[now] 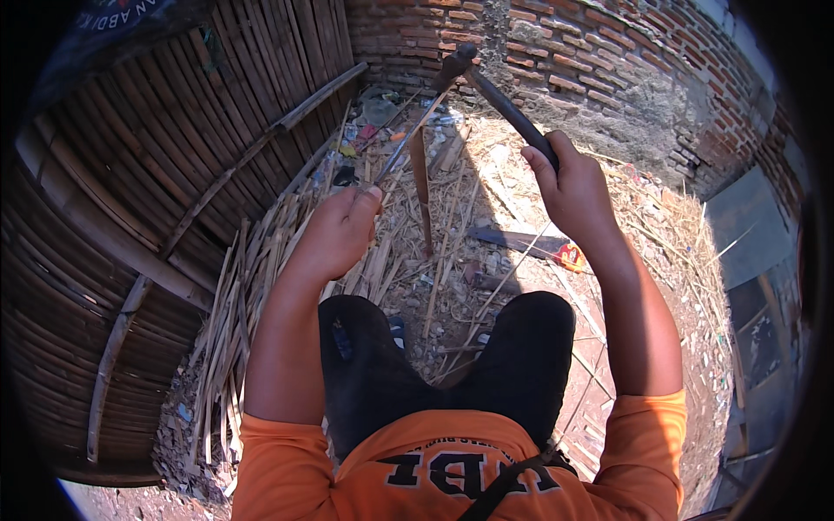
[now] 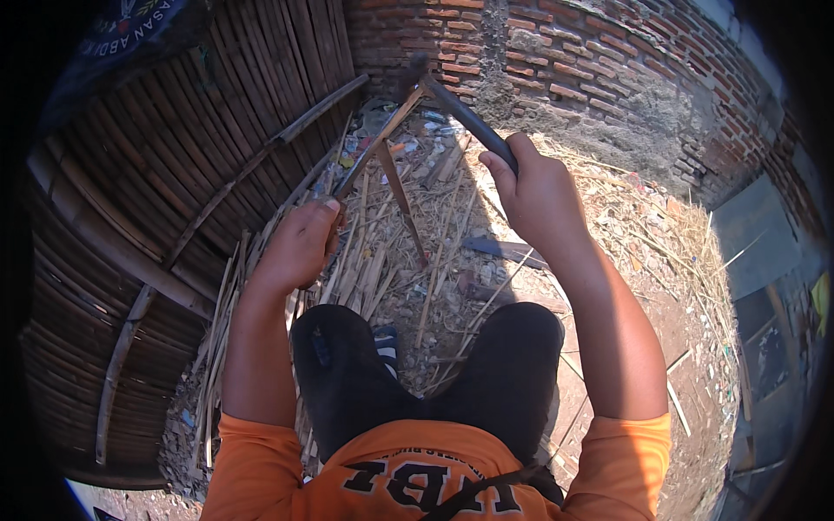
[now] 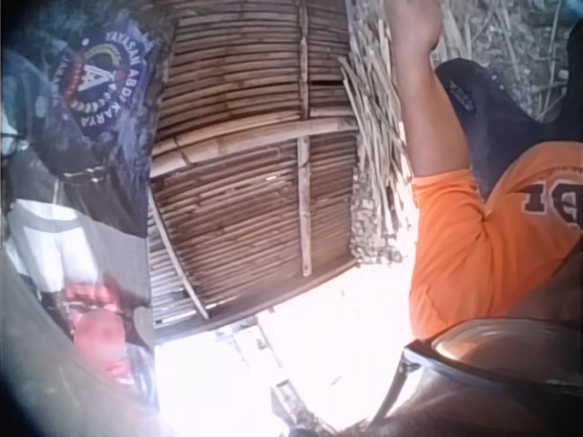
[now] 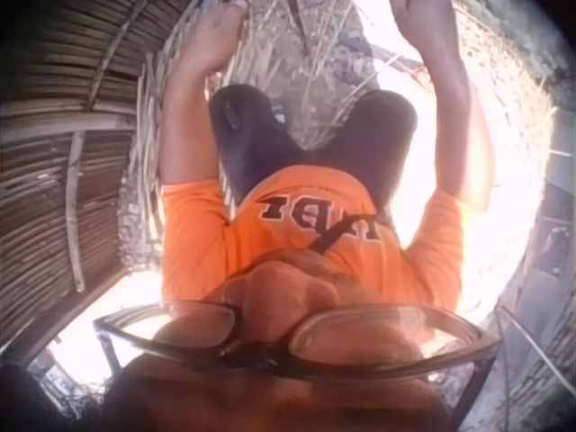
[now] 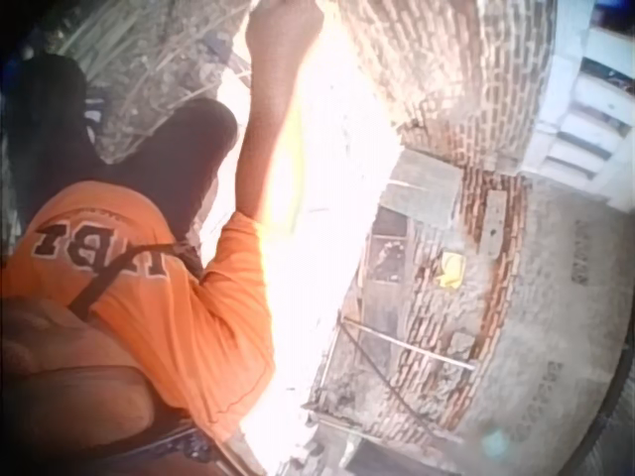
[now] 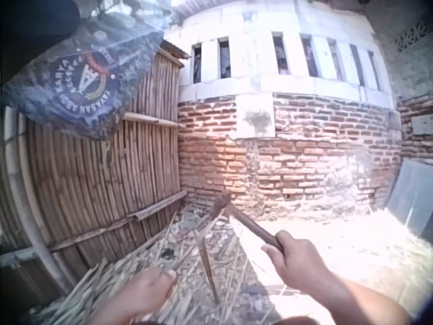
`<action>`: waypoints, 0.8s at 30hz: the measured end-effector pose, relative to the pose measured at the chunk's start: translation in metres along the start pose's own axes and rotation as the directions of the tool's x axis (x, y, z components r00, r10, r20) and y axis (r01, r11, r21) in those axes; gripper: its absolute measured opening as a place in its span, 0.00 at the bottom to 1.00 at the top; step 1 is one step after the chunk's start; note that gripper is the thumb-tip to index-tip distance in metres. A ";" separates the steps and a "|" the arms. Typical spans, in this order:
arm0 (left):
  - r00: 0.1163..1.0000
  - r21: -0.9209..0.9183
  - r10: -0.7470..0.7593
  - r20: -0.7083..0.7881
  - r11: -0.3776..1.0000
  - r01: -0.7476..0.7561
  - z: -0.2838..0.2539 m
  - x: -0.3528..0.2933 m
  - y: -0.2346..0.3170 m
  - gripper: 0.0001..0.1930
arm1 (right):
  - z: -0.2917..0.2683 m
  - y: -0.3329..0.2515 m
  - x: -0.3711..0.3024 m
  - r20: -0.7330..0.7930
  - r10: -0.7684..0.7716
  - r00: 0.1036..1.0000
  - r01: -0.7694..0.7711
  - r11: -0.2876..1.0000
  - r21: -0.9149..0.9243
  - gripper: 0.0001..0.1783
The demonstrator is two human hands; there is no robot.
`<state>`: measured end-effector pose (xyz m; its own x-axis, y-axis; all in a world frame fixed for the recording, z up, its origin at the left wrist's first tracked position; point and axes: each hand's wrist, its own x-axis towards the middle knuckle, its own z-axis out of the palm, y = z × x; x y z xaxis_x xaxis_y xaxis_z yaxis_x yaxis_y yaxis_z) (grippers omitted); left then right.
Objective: The person shaves and scrapes long strips of bamboo using a knife, occasionally using a hammer to tap the knife along the wood.
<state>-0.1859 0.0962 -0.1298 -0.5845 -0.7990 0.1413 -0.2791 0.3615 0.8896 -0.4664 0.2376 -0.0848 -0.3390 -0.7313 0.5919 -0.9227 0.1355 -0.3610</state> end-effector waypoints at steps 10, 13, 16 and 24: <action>0.999 0.104 -0.029 -0.019 0.994 0.030 0.000 -0.003 -0.004 0.25 | 0.012 0.002 -0.006 0.037 0.002 0.999 -0.003 1.000 0.014 0.22; 0.999 0.001 0.001 -0.033 1.000 -0.001 0.002 -0.002 -0.012 0.24 | -0.005 -0.005 -0.002 -0.087 0.069 0.994 -0.058 0.991 0.125 0.22; 0.999 0.006 -0.016 -0.030 1.000 0.016 0.002 -0.003 -0.009 0.24 | -0.011 -0.005 0.003 -0.222 0.006 0.975 0.046 0.973 0.228 0.20; 0.998 -0.019 -0.046 -0.052 0.999 0.045 -0.010 0.008 -0.028 0.26 | -0.016 -0.004 0.004 -0.025 0.010 1.000 -0.009 0.999 0.041 0.22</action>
<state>-0.1751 0.0755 -0.1491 -0.5305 -0.8388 0.1225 -0.2904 0.3156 0.9034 -0.4671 0.2446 -0.0694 -0.3529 -0.7131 0.6058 -0.9112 0.1148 -0.3957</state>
